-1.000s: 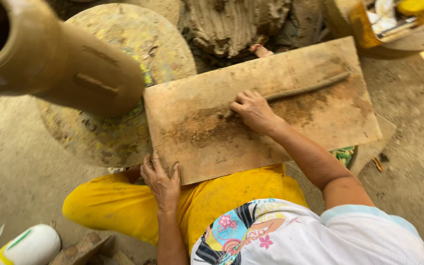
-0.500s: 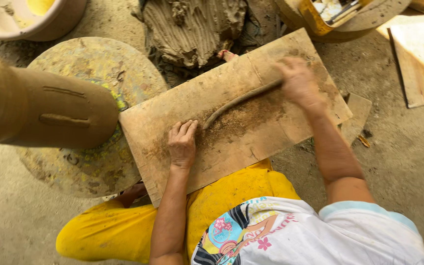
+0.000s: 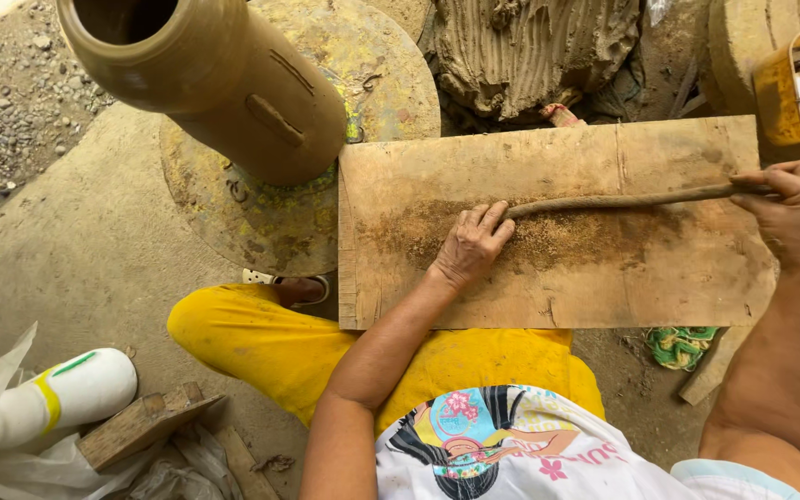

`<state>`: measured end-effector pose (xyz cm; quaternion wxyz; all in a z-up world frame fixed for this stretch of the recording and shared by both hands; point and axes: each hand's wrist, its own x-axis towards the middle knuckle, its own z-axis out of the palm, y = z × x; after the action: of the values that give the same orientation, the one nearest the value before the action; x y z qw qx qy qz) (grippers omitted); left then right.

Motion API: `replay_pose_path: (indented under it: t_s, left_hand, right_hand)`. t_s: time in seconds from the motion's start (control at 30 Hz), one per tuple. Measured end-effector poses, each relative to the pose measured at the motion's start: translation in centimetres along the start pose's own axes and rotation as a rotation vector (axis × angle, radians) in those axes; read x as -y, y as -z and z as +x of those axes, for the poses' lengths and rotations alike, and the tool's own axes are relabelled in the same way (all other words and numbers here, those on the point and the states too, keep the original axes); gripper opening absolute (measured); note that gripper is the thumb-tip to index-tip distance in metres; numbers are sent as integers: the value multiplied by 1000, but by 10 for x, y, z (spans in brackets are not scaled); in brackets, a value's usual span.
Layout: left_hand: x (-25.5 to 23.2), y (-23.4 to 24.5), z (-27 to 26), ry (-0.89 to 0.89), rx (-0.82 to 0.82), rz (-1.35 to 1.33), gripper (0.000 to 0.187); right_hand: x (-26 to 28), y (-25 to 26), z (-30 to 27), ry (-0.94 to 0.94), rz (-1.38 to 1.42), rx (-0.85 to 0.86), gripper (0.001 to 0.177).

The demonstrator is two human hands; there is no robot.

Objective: The person rolls a piece of clay by hand into a long thin coil on a board and then uses their hands to attach and smooth the coil onto the side of a tall clay pot.

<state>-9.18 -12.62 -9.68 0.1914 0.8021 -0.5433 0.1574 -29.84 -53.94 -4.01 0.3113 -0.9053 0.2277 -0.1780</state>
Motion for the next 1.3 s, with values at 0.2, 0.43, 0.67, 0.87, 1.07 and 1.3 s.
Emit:
replay_pose_path:
  t_s: [0.2,0.43,0.67,0.87,1.07,1.3]
  left_hand:
    - [7,19,9,-91,15,18,22]
    - [46,132,-25,23,75,-115,24]
    - [62,157,-63,228,322,-246,26]
    - [66,136,-69,473,214,-531,17]
    - [66,102,-53,624,171,-462,22]
    - [7,87,-22,331,-99,-315,28]
  right_hand:
    - [164,59,16,301,-529,-34,24]
    - [205,64,15,344,-192,-6,12]
    - [138,-50,-12,-347,185,259,12]
    - [82,-104,-52,91,-191,-18,29]
    - [153,-131,-75,137,56,41,19]
    - [250,-163,-55,-535,1262,573,32]
